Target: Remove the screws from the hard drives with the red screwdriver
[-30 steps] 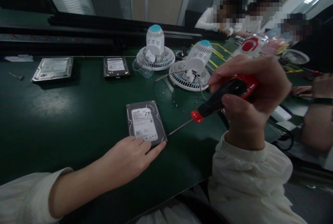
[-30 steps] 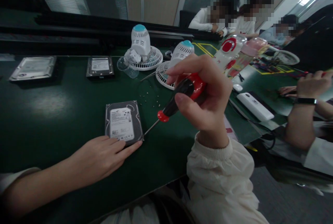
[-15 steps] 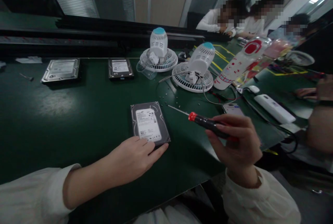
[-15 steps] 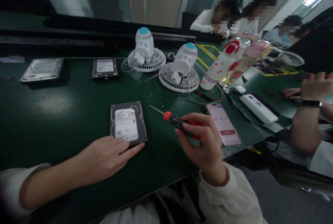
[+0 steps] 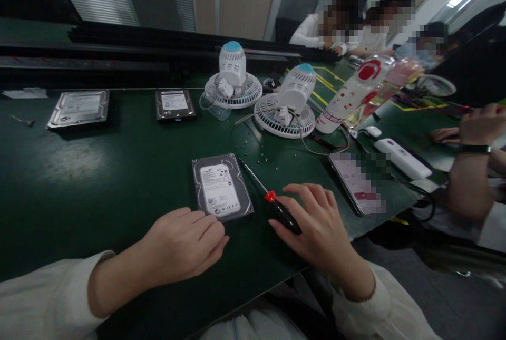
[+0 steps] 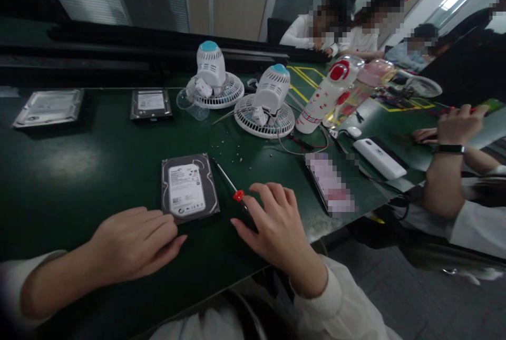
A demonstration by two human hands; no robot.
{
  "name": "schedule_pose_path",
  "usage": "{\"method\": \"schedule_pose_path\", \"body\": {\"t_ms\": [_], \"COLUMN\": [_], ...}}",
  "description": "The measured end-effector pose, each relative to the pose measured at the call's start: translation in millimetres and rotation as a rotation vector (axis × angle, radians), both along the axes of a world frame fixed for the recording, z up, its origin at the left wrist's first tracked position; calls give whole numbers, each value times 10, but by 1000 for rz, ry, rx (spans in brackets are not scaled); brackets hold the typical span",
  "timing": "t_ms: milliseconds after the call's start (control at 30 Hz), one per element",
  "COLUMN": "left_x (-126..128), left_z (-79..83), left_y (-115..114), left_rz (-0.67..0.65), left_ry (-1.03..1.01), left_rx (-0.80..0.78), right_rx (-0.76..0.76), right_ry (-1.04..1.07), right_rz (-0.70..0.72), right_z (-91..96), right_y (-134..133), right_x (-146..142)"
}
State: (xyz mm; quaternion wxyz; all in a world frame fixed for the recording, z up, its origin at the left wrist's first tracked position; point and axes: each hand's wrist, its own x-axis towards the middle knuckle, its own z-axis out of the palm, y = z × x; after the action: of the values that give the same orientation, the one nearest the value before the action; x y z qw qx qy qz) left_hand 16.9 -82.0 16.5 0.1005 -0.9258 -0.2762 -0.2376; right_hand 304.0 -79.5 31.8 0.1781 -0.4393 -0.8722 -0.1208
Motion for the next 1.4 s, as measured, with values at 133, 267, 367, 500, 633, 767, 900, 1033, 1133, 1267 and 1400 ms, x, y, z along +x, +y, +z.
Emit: {"method": "schedule_pose_path", "body": {"t_ms": [133, 267, 367, 500, 633, 767, 900, 1033, 1133, 1267, 1400], "left_x": [-6, -37, -66, -91, -98, -100, -101, -96, -95, -102, -107], "left_z": [17, 4, -6, -20, -35, -48, -51, -42, -39, -48, -62], "left_y": [-27, -95, -121, -99, -82, -88, -81, -76, -80, -81, -78], "left_rz": [117, 177, 212, 255, 276, 292, 308, 323, 321, 339, 342], "left_ry": [95, 114, 112, 115, 128, 132, 126, 129, 124, 125, 137], "left_rx": [-6, -14, -12, -30, -47, -47, -58, -68, -70, -81, -77], "right_rx": [-61, -105, -117, -138, -161, -184, -197, -204, -210, -220, -246], "right_ry": [-87, -158, -204, -273, -345, -406, -436, -455, -467, -479, -492], "right_rz": [95, 156, 164, 177, 167, 126, 114, 134, 150, 161, 135], "right_z": [104, 113, 96, 92, 116, 130, 117, 113, 120, 124, 116], "right_y": [117, 196, 229, 246, 221, 185, 181, 198, 215, 234, 242], "right_x": [-156, -319, -398, -435, -463, -525, -577, -584, -565, -541, -539]}}
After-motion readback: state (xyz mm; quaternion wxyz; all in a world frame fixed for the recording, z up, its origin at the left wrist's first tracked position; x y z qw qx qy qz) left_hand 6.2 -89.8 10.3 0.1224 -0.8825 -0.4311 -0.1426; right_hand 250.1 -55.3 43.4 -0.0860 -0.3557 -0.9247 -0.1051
